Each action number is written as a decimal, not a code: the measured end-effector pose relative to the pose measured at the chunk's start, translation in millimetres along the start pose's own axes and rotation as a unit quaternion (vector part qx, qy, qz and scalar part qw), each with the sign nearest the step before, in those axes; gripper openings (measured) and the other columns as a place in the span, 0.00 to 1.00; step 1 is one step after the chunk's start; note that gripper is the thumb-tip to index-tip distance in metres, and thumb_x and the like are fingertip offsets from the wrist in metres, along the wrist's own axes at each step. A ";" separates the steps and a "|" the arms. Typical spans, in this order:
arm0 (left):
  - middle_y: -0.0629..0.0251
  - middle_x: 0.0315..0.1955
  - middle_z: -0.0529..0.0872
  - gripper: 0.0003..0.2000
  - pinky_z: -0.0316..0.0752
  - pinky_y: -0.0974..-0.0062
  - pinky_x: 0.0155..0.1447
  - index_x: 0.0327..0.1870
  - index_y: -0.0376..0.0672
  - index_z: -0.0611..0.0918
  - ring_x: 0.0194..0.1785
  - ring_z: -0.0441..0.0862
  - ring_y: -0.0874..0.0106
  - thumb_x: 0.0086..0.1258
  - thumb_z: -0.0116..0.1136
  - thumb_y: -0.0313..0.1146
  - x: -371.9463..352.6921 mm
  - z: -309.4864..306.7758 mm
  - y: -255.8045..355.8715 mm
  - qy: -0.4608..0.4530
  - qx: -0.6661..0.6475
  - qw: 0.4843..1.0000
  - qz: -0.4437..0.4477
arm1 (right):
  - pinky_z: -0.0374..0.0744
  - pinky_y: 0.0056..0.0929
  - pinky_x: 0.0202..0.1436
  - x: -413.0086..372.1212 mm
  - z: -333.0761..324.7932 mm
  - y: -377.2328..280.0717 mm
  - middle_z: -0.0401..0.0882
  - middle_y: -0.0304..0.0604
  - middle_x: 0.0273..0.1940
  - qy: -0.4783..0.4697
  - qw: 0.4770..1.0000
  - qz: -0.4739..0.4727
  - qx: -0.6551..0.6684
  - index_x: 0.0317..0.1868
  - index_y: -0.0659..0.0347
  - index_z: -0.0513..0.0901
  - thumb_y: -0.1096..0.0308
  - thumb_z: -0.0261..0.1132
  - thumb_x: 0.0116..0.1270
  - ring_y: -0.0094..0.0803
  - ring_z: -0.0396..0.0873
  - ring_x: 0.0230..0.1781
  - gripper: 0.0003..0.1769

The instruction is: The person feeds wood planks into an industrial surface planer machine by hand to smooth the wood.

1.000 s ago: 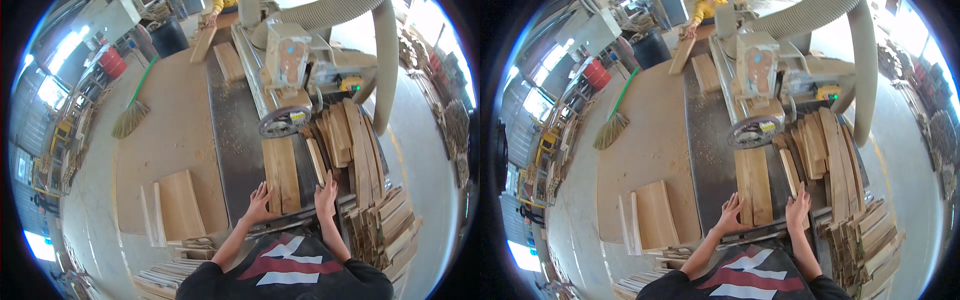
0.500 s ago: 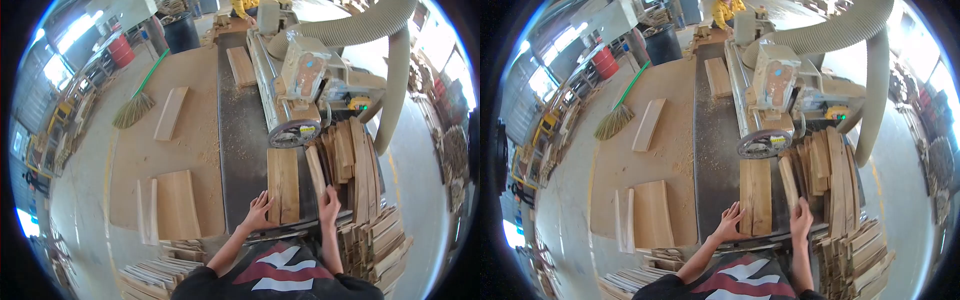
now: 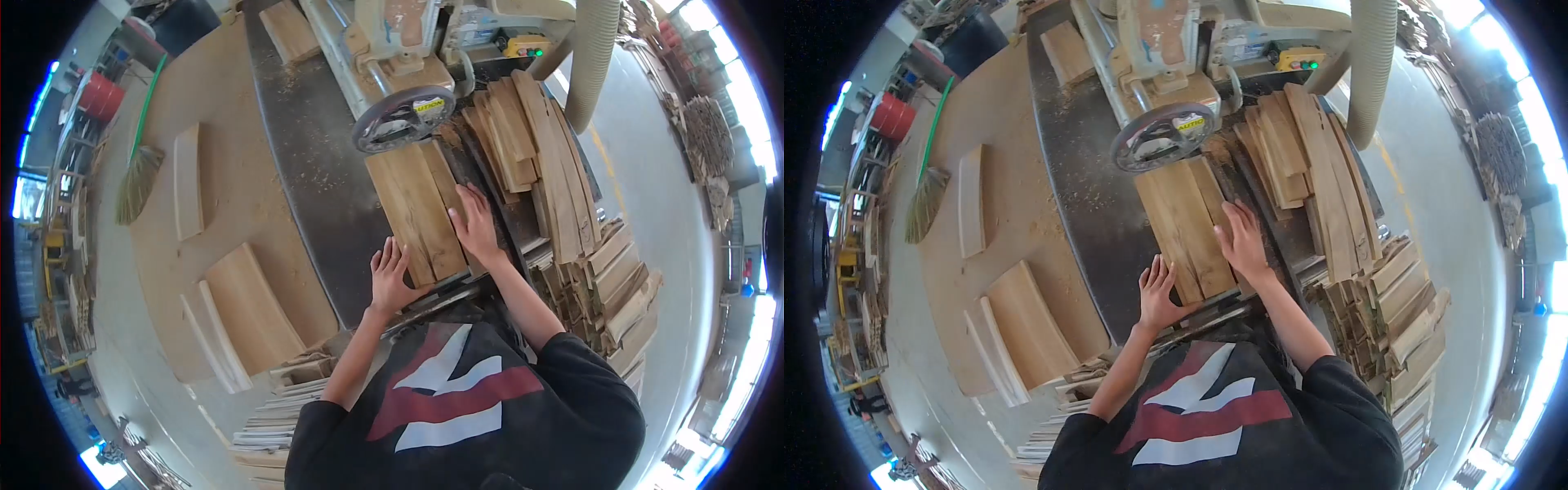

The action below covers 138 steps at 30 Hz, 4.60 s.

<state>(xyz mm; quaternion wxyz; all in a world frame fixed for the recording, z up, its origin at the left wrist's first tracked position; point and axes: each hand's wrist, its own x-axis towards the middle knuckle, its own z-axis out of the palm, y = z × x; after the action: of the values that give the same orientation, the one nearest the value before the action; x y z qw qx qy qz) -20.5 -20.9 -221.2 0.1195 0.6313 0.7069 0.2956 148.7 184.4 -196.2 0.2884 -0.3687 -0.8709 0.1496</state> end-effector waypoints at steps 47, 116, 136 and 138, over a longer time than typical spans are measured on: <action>0.57 0.46 0.84 0.25 0.81 0.63 0.59 0.56 0.35 0.80 0.50 0.83 0.63 0.82 0.51 0.53 225.2 104.5 -66.8 0.665 -0.321 0.606 -0.296 | 0.86 0.47 0.59 0.6 57.1 13.1 0.79 0.53 0.62 -0.054 0.997 -0.047 0.000 0.45 0.55 0.78 0.85 0.66 0.59 0.56 0.83 0.61 0.17; 0.57 0.52 0.82 0.34 0.75 0.62 0.61 0.59 0.39 0.78 0.54 0.80 0.64 0.85 0.36 0.66 201.3 20.4 -135.9 0.593 -0.542 0.571 -0.165 | 0.86 0.38 0.58 -19.3 39.6 -2.0 0.82 0.41 0.66 -0.034 0.997 -0.022 -0.070 0.42 0.54 0.86 0.79 0.69 0.68 0.43 0.82 0.63 0.08; 0.38 0.77 0.66 0.31 0.64 0.37 0.76 0.78 0.48 0.71 0.80 0.63 0.41 0.76 0.60 0.49 280.7 -195.4 -365.6 0.218 0.256 0.908 -0.249 | 0.82 0.49 0.63 -27.4 41.8 -5.6 0.81 0.50 0.65 -0.054 0.995 -0.032 -0.074 0.43 0.56 0.85 0.81 0.64 0.68 0.54 0.80 0.64 0.10; 0.39 0.78 0.65 0.33 0.65 0.40 0.77 0.78 0.47 0.71 0.81 0.61 0.43 0.75 0.63 0.48 340.4 -176.5 -364.3 0.179 0.192 0.945 -0.197 | 0.82 0.49 0.63 -28.0 44.9 -4.9 0.81 0.50 0.64 -0.047 0.995 -0.034 -0.084 0.43 0.56 0.85 0.81 0.64 0.68 0.54 0.81 0.63 0.10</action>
<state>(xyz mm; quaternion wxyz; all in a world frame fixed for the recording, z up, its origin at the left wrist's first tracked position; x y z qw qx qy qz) -475.0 249.6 -218.3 -0.0764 0.4271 0.8703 0.2331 134.2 158.5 -240.2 0.2203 -0.3540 -0.9051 0.0835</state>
